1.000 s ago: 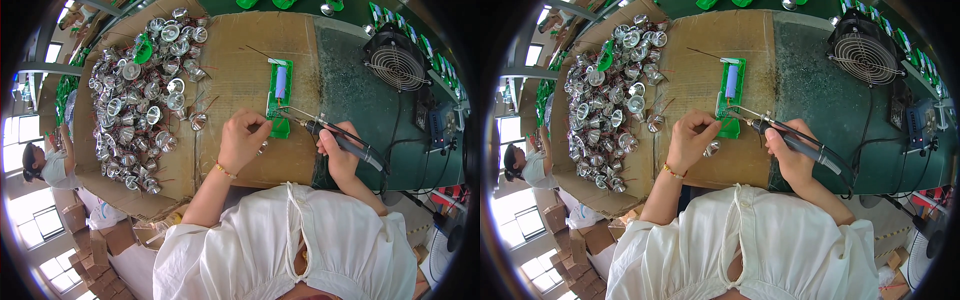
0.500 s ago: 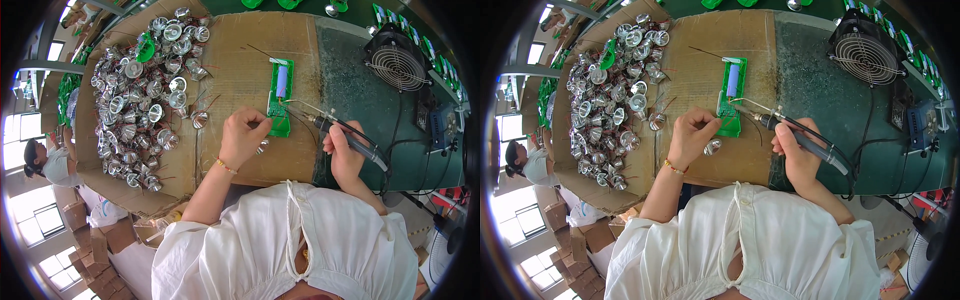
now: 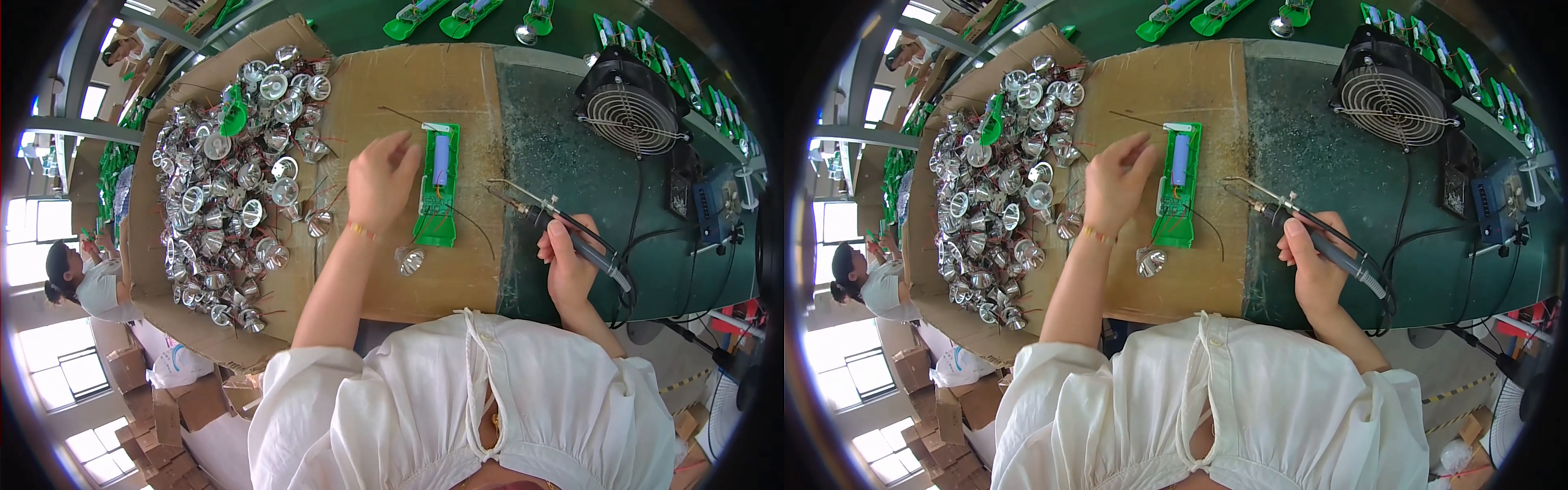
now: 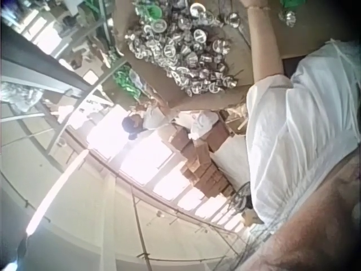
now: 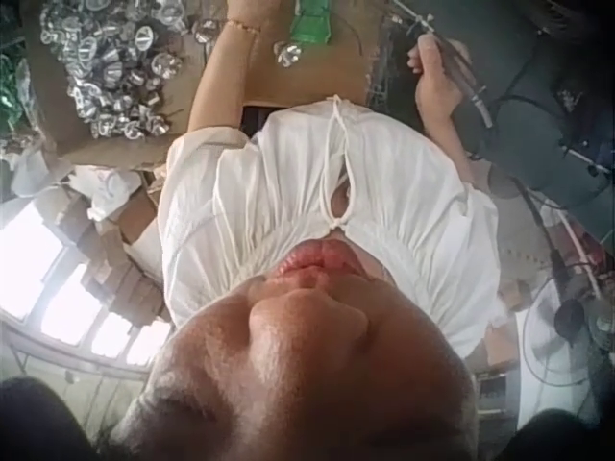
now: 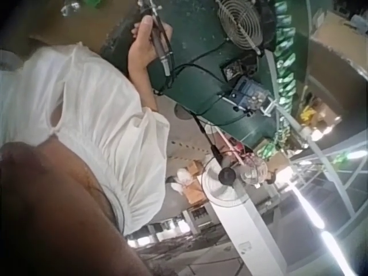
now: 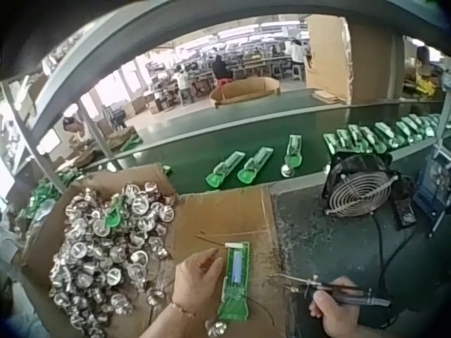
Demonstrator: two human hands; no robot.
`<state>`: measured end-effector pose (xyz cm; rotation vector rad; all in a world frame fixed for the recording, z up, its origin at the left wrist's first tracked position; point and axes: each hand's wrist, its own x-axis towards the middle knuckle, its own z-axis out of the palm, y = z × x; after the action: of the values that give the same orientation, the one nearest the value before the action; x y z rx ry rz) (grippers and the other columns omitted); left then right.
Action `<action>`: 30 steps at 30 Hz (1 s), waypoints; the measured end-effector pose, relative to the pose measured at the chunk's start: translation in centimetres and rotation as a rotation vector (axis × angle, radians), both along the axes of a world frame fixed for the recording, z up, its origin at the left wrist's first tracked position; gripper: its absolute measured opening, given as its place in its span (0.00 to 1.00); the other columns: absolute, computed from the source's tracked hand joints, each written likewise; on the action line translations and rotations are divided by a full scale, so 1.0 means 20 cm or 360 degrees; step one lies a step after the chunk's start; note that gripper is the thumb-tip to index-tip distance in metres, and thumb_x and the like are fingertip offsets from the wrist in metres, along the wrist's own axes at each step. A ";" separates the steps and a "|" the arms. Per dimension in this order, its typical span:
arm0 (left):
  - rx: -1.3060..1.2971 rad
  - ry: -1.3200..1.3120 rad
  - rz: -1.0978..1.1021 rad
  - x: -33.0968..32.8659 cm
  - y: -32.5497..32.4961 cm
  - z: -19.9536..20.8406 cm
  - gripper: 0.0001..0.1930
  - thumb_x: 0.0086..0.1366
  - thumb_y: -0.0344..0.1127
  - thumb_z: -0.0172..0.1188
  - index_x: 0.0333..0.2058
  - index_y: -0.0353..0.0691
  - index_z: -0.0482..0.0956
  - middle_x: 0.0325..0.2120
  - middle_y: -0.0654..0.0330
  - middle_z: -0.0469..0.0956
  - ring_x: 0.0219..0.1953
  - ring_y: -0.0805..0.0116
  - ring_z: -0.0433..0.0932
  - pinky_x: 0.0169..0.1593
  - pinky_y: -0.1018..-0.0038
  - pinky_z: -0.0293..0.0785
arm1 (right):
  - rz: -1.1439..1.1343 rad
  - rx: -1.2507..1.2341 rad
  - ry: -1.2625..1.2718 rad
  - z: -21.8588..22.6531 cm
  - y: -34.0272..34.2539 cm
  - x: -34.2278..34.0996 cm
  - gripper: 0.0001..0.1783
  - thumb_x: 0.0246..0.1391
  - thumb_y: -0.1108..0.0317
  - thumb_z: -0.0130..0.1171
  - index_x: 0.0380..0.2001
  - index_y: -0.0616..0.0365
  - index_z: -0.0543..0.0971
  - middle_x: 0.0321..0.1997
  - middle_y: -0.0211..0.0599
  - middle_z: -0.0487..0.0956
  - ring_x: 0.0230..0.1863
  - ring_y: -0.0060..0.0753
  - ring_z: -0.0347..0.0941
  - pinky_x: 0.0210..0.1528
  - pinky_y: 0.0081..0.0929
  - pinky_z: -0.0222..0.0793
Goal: Soldering electrical components onto small circuit boards as part of a light fixture assembly line.
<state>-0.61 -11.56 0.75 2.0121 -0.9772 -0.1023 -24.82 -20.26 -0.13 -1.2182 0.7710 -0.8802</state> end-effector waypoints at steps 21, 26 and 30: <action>0.0099 0.0284 -0.0130 0.06 -0.24 0.06 0.06 0.48 0.28 0.64 0.27 0.34 0.80 0.20 0.57 0.78 0.23 0.74 0.76 0.29 0.78 0.72 | -0.0096 0.0082 0.0081 -0.07 -0.08 -0.07 0.08 0.50 0.70 0.57 0.29 0.62 0.70 0.18 0.35 0.73 0.16 0.18 0.67 0.18 0.13 0.61; 0.0103 0.0428 -0.0180 0.09 -0.24 -0.04 0.04 0.46 0.26 0.63 0.25 0.36 0.80 0.21 0.56 0.78 0.24 0.71 0.77 0.31 0.76 0.74 | -0.0144 0.0041 0.0148 -0.11 -0.06 -0.07 0.07 0.51 0.69 0.55 0.29 0.60 0.70 0.17 0.32 0.70 0.14 0.17 0.62 0.17 0.12 0.58; 0.0035 0.0569 -0.0260 0.11 -0.27 -0.08 0.05 0.44 0.28 0.65 0.23 0.37 0.80 0.19 0.58 0.78 0.22 0.71 0.77 0.29 0.76 0.73 | -0.0191 0.0030 0.0077 -0.12 -0.05 -0.09 0.06 0.52 0.70 0.54 0.30 0.60 0.70 0.18 0.30 0.70 0.17 0.16 0.63 0.19 0.12 0.58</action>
<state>1.63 -16.94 -0.90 1.8464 -0.9076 -0.5446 -26.56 -21.33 -2.59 -1.1901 0.8969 -0.9419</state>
